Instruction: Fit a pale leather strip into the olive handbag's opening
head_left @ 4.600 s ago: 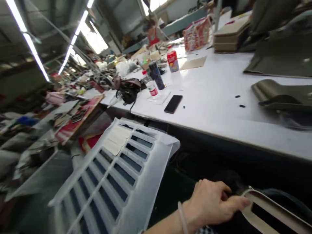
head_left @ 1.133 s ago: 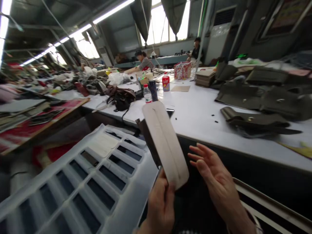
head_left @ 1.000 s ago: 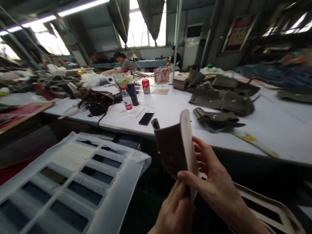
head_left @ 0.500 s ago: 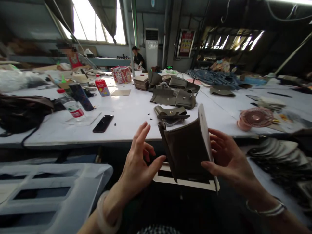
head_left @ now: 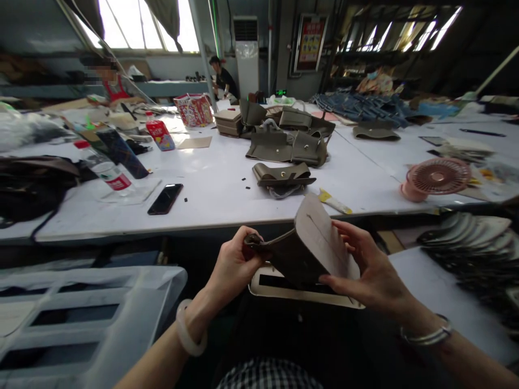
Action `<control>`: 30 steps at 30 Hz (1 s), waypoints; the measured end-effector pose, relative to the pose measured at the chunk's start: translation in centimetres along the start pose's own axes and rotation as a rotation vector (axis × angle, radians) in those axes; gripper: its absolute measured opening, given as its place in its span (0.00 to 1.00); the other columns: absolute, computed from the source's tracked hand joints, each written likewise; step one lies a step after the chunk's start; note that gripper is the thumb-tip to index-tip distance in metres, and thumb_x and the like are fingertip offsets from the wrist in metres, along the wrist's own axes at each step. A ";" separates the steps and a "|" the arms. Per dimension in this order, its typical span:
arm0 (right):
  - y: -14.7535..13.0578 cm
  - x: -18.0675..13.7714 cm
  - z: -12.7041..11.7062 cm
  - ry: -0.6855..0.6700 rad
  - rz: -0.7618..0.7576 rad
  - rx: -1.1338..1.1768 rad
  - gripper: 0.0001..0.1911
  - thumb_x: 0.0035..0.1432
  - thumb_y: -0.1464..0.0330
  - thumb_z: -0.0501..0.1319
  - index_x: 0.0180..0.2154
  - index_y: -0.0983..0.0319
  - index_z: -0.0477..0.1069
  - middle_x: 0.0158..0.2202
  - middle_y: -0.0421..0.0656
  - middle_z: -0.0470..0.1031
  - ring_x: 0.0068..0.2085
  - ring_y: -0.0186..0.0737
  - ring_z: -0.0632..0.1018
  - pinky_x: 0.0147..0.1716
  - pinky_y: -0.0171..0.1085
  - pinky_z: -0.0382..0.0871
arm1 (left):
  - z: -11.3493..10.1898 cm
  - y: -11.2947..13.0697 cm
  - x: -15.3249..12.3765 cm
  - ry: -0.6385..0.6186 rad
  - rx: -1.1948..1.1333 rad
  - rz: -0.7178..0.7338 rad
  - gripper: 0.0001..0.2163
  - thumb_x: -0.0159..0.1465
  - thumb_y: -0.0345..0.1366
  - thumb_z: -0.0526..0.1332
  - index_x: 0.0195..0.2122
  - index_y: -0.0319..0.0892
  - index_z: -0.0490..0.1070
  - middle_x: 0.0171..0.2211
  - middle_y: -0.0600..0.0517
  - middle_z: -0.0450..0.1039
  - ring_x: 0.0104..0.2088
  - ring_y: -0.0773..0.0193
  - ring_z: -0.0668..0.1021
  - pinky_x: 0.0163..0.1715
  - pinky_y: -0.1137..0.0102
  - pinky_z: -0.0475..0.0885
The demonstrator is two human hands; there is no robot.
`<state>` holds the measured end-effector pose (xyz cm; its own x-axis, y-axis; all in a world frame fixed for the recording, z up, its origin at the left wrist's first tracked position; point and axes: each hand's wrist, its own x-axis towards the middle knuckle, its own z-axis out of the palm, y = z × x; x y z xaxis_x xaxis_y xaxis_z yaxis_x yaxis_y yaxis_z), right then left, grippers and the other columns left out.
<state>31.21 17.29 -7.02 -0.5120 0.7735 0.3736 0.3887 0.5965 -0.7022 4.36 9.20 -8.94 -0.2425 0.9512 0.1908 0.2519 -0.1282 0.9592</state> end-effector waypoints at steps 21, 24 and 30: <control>1.4 -0.4 1.1 -0.280 -0.387 -0.728 0.42 0.55 0.68 0.65 0.67 0.60 0.49 0.56 0.53 0.65 0.48 0.54 0.73 0.46 0.53 0.75 | 2.6 -4.9 -3.9 -0.198 0.457 -0.078 0.02 0.58 0.31 0.64 0.31 0.45 0.72 0.63 0.48 0.62 0.66 0.48 0.60 0.66 0.44 0.43; 1.5 -0.3 1.8 -0.329 -0.414 -0.718 0.44 0.54 0.69 0.67 0.67 0.60 0.49 0.57 0.53 0.66 0.49 0.54 0.73 0.48 0.53 0.75 | 2.0 -5.0 -3.9 -0.119 0.333 -0.072 0.06 0.57 0.29 0.63 0.35 0.45 0.72 0.63 0.47 0.62 0.65 0.48 0.62 0.65 0.48 0.50; 1.6 0.2 2.1 -0.476 -0.371 -0.564 0.47 0.54 0.65 0.67 0.68 0.59 0.46 0.60 0.52 0.68 0.54 0.52 0.75 0.52 0.52 0.75 | 1.2 -8.3 -5.9 0.089 -0.299 -0.440 0.16 0.65 0.46 0.59 0.52 0.48 0.68 0.61 0.46 0.65 0.61 0.49 0.67 0.59 0.56 0.62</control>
<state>30.08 17.93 -9.31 -0.9033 0.4069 0.1359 0.3915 0.9114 -0.1270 4.84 4.95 -18.30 -0.3471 0.9071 -0.2379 -0.1662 0.1902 0.9676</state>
